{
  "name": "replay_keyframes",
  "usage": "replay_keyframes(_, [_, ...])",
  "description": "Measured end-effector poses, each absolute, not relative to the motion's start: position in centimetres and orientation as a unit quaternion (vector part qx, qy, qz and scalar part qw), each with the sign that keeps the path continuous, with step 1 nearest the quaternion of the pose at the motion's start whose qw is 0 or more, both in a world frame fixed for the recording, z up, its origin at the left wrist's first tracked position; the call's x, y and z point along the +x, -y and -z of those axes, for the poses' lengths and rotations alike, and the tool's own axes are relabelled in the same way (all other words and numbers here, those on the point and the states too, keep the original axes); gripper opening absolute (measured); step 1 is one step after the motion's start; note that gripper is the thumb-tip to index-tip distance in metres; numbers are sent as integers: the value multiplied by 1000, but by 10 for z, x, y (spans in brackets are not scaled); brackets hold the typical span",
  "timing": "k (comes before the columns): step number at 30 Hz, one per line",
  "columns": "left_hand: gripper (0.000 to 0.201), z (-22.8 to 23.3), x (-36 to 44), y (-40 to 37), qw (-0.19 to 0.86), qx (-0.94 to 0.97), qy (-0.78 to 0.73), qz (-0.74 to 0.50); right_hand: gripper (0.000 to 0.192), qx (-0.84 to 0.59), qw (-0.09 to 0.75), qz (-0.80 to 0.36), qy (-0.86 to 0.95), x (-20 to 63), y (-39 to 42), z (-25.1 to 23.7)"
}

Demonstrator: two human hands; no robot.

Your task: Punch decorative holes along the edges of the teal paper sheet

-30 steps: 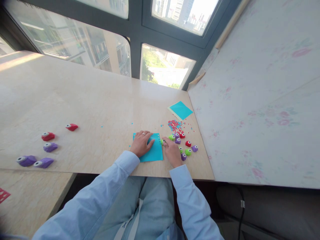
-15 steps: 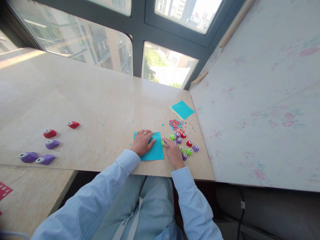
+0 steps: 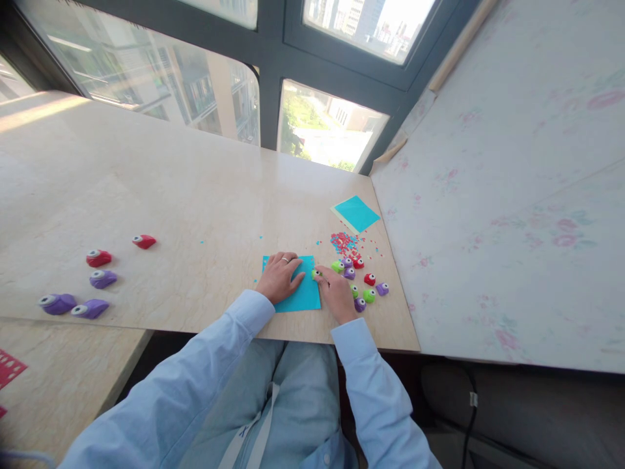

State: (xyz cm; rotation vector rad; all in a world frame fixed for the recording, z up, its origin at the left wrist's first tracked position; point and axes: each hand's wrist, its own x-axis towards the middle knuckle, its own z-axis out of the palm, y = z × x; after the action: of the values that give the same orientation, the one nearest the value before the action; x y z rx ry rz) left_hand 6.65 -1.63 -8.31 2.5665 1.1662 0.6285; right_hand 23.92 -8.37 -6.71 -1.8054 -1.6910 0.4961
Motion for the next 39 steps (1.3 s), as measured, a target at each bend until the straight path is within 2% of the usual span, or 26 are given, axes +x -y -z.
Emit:
replay_keyframes(11, [28, 86, 65, 16, 142, 878, -397, -226, 33, -685, 315, -142, 641, 232, 119, 69])
replay_keyframes(39, [29, 84, 65, 15, 177, 871, -396, -229, 34, -709, 315, -171, 607, 228, 114, 65])
